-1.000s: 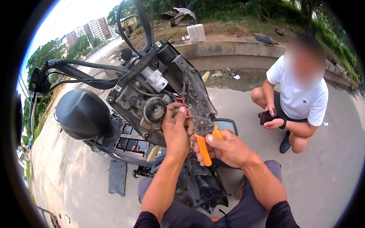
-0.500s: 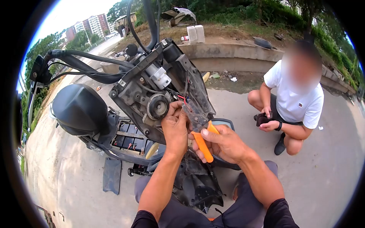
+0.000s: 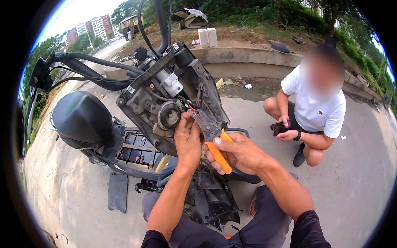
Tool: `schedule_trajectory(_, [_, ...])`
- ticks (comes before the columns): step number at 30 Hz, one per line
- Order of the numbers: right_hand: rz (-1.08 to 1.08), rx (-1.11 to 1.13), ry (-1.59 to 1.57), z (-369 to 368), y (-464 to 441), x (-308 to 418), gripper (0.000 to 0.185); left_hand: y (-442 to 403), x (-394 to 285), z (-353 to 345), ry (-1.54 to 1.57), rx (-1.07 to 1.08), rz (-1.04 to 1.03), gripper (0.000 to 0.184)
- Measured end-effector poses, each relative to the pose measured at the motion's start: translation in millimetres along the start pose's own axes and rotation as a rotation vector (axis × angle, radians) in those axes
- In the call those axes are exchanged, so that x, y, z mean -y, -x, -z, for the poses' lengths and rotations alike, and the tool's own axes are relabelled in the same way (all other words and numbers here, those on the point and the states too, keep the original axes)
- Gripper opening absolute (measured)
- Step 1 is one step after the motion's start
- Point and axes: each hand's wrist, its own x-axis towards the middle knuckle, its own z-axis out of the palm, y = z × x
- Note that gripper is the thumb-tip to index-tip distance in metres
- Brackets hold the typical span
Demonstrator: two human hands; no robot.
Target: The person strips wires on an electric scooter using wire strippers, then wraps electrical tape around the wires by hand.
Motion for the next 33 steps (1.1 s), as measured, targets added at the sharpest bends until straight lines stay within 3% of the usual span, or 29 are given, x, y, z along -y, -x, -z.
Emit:
schedule_trajectory(21, [-0.209,-0.044,0.202,13.9,7.7,35.3,0.042,1.5,-4.9,-1.7,-0.061,0.015,0.031,0.013])
schedule_trajectory(24, [-0.254,-0.175,0.647,15.2,6.5,53.2,0.041,0.6,-6.3,-2.4,-0.096,0.009,0.047,0.013])
schedule_trajectory(28, [-0.103,-0.242,1.434,-1.2,6.8,87.2,0.047,1.3,-6.4,-1.0,-0.108,-0.014,0.075,0.015])
schedule_trajectory(29, [-0.079,-0.263,1.584,-4.3,6.3,93.1,0.041,1.0,-6.0,0.1,-0.119,-0.014,0.075,0.015])
schedule_trajectory(33, [0.34,-0.073,1.955,11.4,2.4,108.0,0.02,1.6,-10.9,-1.9,-0.145,-0.043,0.085,0.015])
